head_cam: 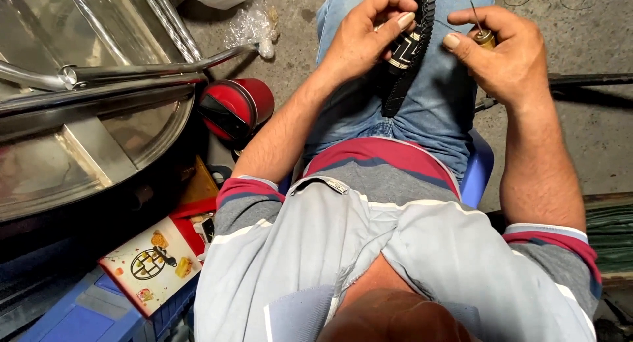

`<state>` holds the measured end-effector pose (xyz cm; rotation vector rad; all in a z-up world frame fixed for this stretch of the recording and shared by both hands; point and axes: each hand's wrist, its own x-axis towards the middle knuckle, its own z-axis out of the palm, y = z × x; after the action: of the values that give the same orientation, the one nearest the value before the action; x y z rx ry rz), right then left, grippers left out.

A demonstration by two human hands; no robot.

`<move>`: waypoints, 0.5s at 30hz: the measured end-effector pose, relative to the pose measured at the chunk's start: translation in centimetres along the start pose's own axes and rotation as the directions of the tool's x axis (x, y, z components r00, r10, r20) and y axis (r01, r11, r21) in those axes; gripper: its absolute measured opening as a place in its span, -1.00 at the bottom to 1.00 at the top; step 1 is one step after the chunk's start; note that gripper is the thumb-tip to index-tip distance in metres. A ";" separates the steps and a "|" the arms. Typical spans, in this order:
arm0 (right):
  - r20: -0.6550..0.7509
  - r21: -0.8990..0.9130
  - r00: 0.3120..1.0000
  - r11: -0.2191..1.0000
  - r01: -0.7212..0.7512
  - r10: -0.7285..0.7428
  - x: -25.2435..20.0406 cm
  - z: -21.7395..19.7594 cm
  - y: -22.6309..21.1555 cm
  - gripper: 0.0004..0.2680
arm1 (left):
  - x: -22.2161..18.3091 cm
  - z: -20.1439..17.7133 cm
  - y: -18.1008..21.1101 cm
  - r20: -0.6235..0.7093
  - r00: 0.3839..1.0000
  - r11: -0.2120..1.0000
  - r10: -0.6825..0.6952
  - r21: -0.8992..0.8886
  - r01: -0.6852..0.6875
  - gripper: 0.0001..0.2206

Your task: A person is hand-sewing a decorative strap onto a sandal using a needle and thread.

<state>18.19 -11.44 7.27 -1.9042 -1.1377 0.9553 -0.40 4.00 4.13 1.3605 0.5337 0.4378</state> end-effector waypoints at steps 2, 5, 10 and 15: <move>-0.020 -0.021 1.000 1.000 -0.002 0.002 0.0 0.2 0.0 -0.88 | -0.1 0.1 -0.1 -0.008 1.000 1.000 -0.001 0.005 0.001 -0.86; -0.065 -0.038 0.998 0.999 0.023 -0.026 0.2 0.5 0.9 -0.94 | -0.5 0.7 0.1 -0.060 0.998 1.000 -0.002 0.017 0.003 -0.88; -0.096 0.102 0.995 0.995 0.000 0.010 0.4 1.1 1.1 -0.94 | -1.3 -0.3 -0.1 0.000 0.984 0.893 0.177 0.420 -0.161 -0.71; -0.263 0.390 0.963 0.907 0.158 -0.055 0.9 1.2 2.4 -0.80 | -1.1 -0.8 0.6 0.116 0.968 0.800 0.221 0.547 -0.248 -0.69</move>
<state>18.41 -11.24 4.50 -1.5512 -0.8115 0.7951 -1.76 4.04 4.79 2.0172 0.4716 0.4691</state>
